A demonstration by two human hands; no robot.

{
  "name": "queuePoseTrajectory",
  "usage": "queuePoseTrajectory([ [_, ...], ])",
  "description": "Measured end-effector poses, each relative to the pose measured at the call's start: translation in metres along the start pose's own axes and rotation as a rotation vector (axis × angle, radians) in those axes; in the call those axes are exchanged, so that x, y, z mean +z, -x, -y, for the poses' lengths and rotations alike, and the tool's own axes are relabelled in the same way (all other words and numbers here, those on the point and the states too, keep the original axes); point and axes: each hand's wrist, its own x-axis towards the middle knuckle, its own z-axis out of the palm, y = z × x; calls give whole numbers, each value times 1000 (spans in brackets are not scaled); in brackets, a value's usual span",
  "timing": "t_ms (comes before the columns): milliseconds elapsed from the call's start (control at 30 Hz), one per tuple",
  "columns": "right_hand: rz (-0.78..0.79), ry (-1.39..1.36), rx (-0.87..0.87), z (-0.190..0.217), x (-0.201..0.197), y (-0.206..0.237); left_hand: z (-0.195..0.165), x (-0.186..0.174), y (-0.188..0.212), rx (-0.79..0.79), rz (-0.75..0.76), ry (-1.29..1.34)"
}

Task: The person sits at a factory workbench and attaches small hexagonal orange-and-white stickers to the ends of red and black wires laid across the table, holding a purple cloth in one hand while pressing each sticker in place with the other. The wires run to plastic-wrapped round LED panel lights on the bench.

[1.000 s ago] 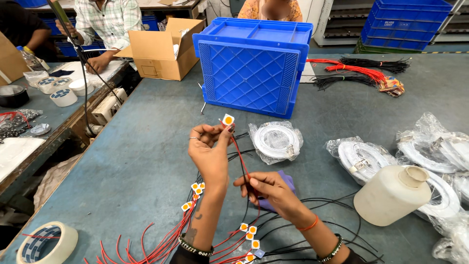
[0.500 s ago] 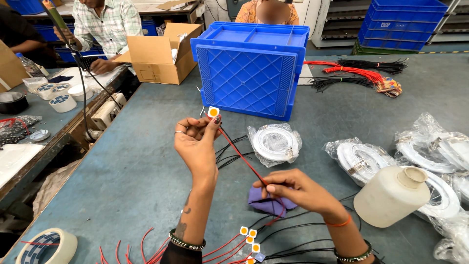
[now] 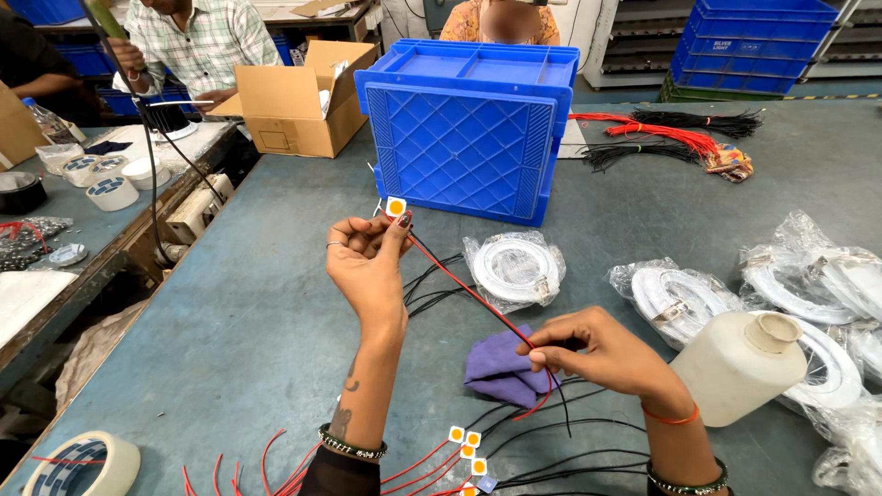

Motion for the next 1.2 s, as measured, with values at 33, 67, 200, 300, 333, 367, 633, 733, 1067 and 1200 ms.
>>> queuePoseTrajectory([
  [33, 1, 7, -19, -1, -2, 0, 1, 1, 0, 5, 0, -5],
  [67, 2, 13, -38, -2, -2, 1, 2, 0, 0, 9, 1, -10],
  [200, -46, -60, 99, -9, -4, 3, 8, 3, 0, 15, 12, -38],
  [300, -124, -108, 115, -16, -9, 1, 16, 4, -1, -60, 48, -8],
  [333, -163, -134, 100, -18, -11, -1, 19, 2, -3, -134, 49, 5],
  [367, -205, -161, 84, -20, -14, -1, 24, 0, -5, -210, 54, 19],
  [633, -649, -182, -29, -34, -52, 14, 81, -52, 30, -496, 136, -262],
  [733, -834, -68, -61, -36, -76, 15, 97, -60, 45, -497, 240, -345],
  [1067, -1028, 471, 262, -35, -180, -76, 111, -67, 48, -290, 468, -943],
  [1200, -1056, 935, 288, -45, -214, -134, 138, -82, 48, -269, 487, -985],
])
